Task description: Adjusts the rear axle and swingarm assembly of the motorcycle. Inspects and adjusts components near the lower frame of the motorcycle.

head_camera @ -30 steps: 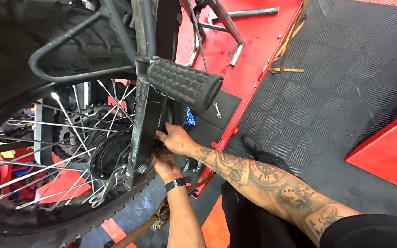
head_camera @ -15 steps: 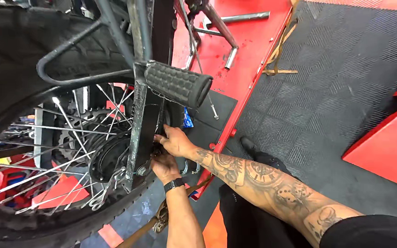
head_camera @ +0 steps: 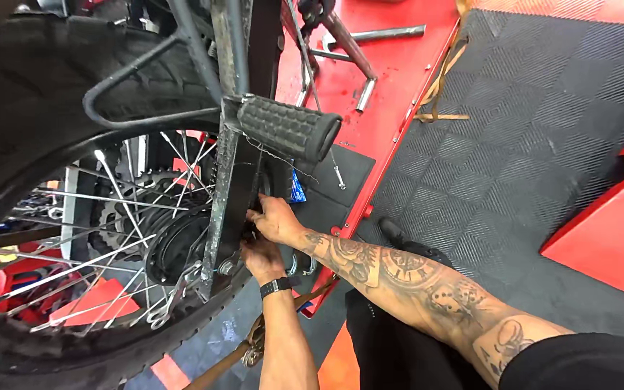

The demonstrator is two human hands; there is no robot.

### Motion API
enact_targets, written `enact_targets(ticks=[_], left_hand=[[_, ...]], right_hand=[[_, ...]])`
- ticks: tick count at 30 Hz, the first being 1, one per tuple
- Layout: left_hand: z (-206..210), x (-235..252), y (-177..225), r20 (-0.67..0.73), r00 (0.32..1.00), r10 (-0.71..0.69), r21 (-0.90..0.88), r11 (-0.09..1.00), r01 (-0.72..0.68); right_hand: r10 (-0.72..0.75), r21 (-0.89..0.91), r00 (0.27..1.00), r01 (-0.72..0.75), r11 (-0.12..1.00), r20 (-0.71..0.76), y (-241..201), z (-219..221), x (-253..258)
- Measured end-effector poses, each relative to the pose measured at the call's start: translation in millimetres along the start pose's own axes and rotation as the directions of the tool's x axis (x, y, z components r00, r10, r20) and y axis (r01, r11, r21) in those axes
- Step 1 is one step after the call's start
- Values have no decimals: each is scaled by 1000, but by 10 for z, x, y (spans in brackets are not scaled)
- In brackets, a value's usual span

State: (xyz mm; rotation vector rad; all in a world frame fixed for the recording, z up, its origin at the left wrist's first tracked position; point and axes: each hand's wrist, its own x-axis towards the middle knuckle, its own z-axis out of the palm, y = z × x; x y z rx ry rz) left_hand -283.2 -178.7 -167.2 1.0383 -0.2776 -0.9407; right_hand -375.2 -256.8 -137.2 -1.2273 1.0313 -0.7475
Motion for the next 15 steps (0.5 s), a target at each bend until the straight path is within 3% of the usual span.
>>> enact_targets(ticks=[3,6,15], left_hand=[[-40,38,-11,-6,1000,-2,45,999,3],[-109,8,28,11,1000,-10,119,993,9],[-258,24,93,109,992,-68,141,989,52]], right_hand=[[-40,-36,997,43,998,68,25,-86,71],[13,-159,988,12,987,155,-67,-209,113],[-34,-470,977,131,873,211,-62,-370,200]])
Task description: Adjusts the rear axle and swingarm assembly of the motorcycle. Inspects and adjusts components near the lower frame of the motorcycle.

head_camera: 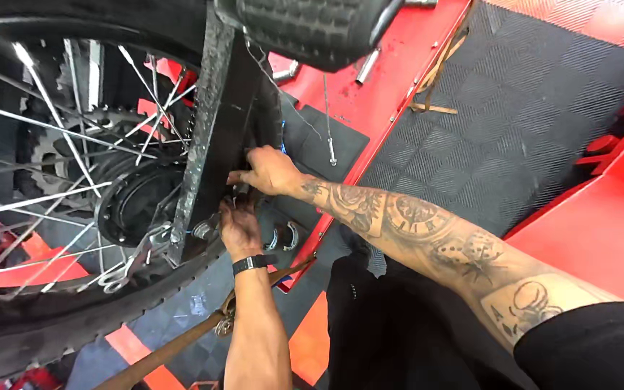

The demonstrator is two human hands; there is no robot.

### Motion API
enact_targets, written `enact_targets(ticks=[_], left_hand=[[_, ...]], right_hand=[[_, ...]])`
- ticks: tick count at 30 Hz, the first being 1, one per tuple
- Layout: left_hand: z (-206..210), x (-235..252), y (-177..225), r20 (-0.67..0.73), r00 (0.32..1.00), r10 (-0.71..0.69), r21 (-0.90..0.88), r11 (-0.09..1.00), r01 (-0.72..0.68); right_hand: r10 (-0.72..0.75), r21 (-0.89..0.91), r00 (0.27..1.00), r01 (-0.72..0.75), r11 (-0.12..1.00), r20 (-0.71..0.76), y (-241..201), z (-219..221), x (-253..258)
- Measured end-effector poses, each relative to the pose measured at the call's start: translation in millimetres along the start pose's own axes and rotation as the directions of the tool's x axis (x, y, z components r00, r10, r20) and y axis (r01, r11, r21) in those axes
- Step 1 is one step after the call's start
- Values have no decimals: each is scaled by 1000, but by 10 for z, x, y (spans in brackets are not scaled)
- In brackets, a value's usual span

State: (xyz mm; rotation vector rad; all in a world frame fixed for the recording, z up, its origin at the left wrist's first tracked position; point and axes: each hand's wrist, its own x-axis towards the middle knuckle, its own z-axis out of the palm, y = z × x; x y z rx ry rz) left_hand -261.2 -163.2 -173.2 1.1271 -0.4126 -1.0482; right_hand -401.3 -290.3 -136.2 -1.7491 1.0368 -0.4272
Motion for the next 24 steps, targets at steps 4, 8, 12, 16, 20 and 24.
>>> enact_targets(ticks=[4,8,12,16,20,24], left_hand=[[1,-34,-45,-30,998,54,35,998,-53],[131,-44,-57,-134,984,115,67,992,-107],[155,-21,-70,-209,966,150,50,989,-143],[166,-9,-93,-222,963,153,26,988,-151],[164,-17,-78,-199,971,131,3,991,-133],[169,-103,-61,-163,982,94,9,996,-93]], right_hand=[[-16,-116,996,6,993,-83,26,-15,-43],[7,-40,993,-12,999,-119,586,-2,-393],[125,-262,981,-161,952,-150,1566,479,-1037],[-24,-445,998,-4,896,-57,1956,981,-1167],[8,-557,1000,-17,830,-20,1954,1107,-1052],[31,-605,997,21,796,75,1898,1081,-1019]])
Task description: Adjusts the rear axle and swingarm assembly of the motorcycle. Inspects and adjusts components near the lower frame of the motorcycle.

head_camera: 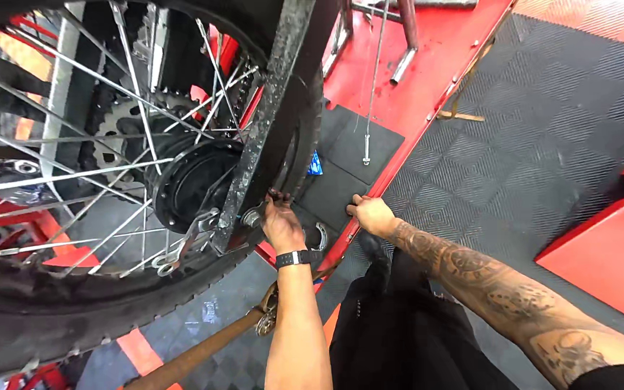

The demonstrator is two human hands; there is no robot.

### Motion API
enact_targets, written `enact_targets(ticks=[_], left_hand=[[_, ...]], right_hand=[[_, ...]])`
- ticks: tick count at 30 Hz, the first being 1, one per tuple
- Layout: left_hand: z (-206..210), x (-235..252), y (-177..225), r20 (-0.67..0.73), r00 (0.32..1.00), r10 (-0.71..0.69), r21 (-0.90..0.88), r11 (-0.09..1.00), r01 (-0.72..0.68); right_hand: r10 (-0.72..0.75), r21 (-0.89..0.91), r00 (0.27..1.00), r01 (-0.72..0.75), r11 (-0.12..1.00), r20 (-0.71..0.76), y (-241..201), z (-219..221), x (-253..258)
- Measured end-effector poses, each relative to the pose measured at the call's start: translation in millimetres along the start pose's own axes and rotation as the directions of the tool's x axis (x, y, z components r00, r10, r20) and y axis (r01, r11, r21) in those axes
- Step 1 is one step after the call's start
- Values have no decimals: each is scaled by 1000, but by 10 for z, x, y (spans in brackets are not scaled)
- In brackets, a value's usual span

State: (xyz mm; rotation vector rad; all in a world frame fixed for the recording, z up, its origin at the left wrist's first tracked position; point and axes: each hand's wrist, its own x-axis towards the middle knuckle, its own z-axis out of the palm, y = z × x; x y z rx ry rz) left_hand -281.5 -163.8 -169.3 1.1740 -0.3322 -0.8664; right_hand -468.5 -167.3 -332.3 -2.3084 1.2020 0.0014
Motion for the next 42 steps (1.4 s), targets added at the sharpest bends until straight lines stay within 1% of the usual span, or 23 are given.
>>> enact_targets(ticks=[2,4,7,9,11,12,13,14,16,18,19,21,22,23,24,25,26,28,30,32,36,38,42], left_hand=[[-42,-18,-5,32,999,-30,8,1000,30],[-2,35,-18,-34,999,-23,-41,999,21],[11,48,-17,-59,998,-33,-62,998,29],[20,47,-6,-53,998,-38,-63,997,35],[36,49,-5,-50,998,-39,-55,998,36],[25,42,-8,-44,998,-35,-42,999,33],[15,41,-13,-35,999,-31,-26,999,30],[14,53,-18,-25,999,-28,-18,999,28],[1,69,-18,-17,999,-33,-7,999,33],[-28,50,-9,15,998,-56,21,998,56],[-20,32,-1,23,997,-72,41,997,71],[29,-7,32,33,995,-95,19,995,95],[45,-20,44,40,994,-102,-6,995,102],[54,-25,49,55,993,-107,-29,994,109],[55,-26,54,70,991,-113,-44,992,116],[54,-25,57,71,990,-118,-51,991,122],[56,-23,57,68,991,-119,-58,991,123],[63,-19,47,70,992,-104,-55,993,108],[43,-24,39,68,993,-93,-43,994,96],[17,-48,50,59,994,-94,-21,995,95],[14,-45,61,71,992,-101,-85,991,107],[2,-35,69,65,992,-106,-94,989,111],[19,-21,72,72,991,-114,-107,987,121]], right_hand=[[-10,-7,999,10,1000,40,-28,-34,23],[-8,-25,996,11,1000,93,-56,-74,68],[-18,-18,989,21,1000,148,-9,-120,109],[-33,42,996,29,999,81,75,-100,70],[30,204,999,-23,979,-33,94,-143,27],[85,341,992,-46,939,-98,37,-189,8],[151,509,975,-50,860,-160,-80,-268,4],[201,663,959,-19,748,-200,-247,-402,29],[222,849,942,104,517,-251,-683,-751,94],[188,924,943,203,325,-274,-1084,-996,203],[175,939,944,229,258,-278,-1230,-1059,288],[181,956,945,243,168,-272,-1422,-1122,441],[199,957,939,254,141,-279,-1477,-1144,483],[218,951,928,277,134,-301,-1506,-1163,495],[240,941,913,299,155,-330,-1525,-1176,490],[265,928,895,313,201,-359,-1537,-1175,478],[294,908,871,318,274,-394,-1543,-1150,474],[330,822,796,332,463,-508,-1548,-1055,495],[296,701,716,366,612,-632,-1559,-977,528],[218,605,688,389,694,-692,-1577,-971,543],[102,502,659,454,736,-745,-1547,-976,570],[74,485,655,474,735,-752,-1520,-979,569],[66,544,718,460,702,-692,-1459,-1028,571]])
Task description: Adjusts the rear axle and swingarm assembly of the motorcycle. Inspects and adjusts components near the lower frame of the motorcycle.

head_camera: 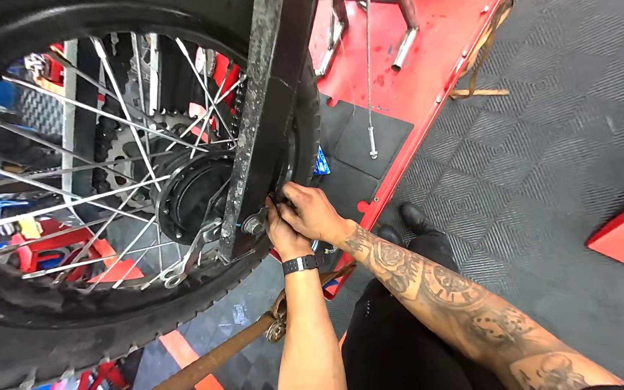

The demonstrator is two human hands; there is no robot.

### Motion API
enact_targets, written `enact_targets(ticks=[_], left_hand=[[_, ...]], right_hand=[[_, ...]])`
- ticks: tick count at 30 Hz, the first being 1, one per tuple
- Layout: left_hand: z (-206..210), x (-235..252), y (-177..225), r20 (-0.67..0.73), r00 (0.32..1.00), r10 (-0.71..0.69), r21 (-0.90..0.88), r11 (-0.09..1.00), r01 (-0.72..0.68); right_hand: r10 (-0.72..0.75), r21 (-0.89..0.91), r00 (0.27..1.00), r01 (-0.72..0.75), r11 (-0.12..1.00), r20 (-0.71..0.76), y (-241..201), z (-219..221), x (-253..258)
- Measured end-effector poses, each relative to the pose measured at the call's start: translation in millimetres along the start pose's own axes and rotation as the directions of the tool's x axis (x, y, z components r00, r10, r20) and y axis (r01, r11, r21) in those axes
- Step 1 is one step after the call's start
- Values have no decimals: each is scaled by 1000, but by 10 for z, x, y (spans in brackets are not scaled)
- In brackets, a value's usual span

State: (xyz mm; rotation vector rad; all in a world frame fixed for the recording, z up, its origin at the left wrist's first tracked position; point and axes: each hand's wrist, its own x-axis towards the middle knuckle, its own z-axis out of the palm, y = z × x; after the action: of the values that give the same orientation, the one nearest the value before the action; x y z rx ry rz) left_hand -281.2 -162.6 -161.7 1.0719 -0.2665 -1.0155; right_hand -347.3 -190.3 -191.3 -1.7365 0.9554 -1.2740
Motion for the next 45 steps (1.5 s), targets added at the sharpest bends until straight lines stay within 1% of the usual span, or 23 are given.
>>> enact_targets(ticks=[2,3,6,8,10,13,16,17,18,20,22,25,28,32,34,35,36,38,39,40,41,43,45], left_hand=[[0,5,15,28,999,-27,-18,999,27],[2,6,25,67,997,-49,-34,998,51],[-30,33,25,132,988,-87,-65,993,96],[-72,63,13,131,988,-82,-47,995,88],[-93,81,2,81,995,-58,-7,998,59],[-68,70,-9,33,999,-29,16,999,28],[-36,50,15,54,998,-39,-5,999,40],[-32,45,20,81,996,-42,-22,999,44],[-27,37,22,109,993,-38,-42,998,43],[-21,23,21,144,989,-28,-64,997,38],[-29,8,30,163,986,-32,-79,996,46],[-30,4,65,183,982,-54,-92,993,72],[-28,6,78,238,970,-53,-118,989,83],[-51,24,48,240,971,-18,-114,992,47],[-65,39,33,238,971,-28,-90,995,50],[-66,53,30,209,977,-31,-51,998,43],[-64,65,26,142,989,-29,21,999,27],[-96,111,9,35,999,11,95,995,-15],[-107,124,4,7,1000,28,99,995,-28],[-113,125,1,-9,999,38,92,995,-37],[-113,123,-4,-13,999,39,80,996,-37],[-108,125,-11,-13,999,31,58,998,-30],[-131,112,-8,-18,1000,24,55,998,-23]], right_hand=[[75,77,996,-78,994,43,1,-15,31],[126,133,990,-134,982,69,4,-24,46],[228,301,964,-261,917,139,18,-52,86],[251,352,955,-292,889,158,32,-59,110],[239,356,956,-287,890,172,54,-68,126],[216,334,966,-253,908,144,55,-69,136],[261,316,960,-279,907,100,-10,-52,124],[261,284,964,-265,921,55,-32,-32,107],[241,223,970,-234,946,-6,-50,0,84],[154,71,982,-146,987,-110,-70,62,30],[52,-40,985,-59,997,-163,-74,101,-28],[-29,-99,984,12,995,-177,-49,134,-52],[-97,-137,981,74,988,-169,-9,146,-17],[-117,-159,979,90,983,-167,-27,185,56],[-77,-143,984,54,988,-161,-33,160,-2],[-43,-143,987,21,990,-155,-16,116,-72],[4,-167,987,-31,985,-160,35,52,-187],[147,-310,969,-204,928,-197,284,-142,-525],[264,-385,942,-326,864,-205,449,-274,-698],[404,-443,894,-448,776,-195,601,-418,-846],[507,-481,838,-536,694,-202,755,-538,-961],[602,-557,764,-612,561,-232,1022,-658,-1106],[631,-638,733,-618,460,-254,1149,-660,-1189]])
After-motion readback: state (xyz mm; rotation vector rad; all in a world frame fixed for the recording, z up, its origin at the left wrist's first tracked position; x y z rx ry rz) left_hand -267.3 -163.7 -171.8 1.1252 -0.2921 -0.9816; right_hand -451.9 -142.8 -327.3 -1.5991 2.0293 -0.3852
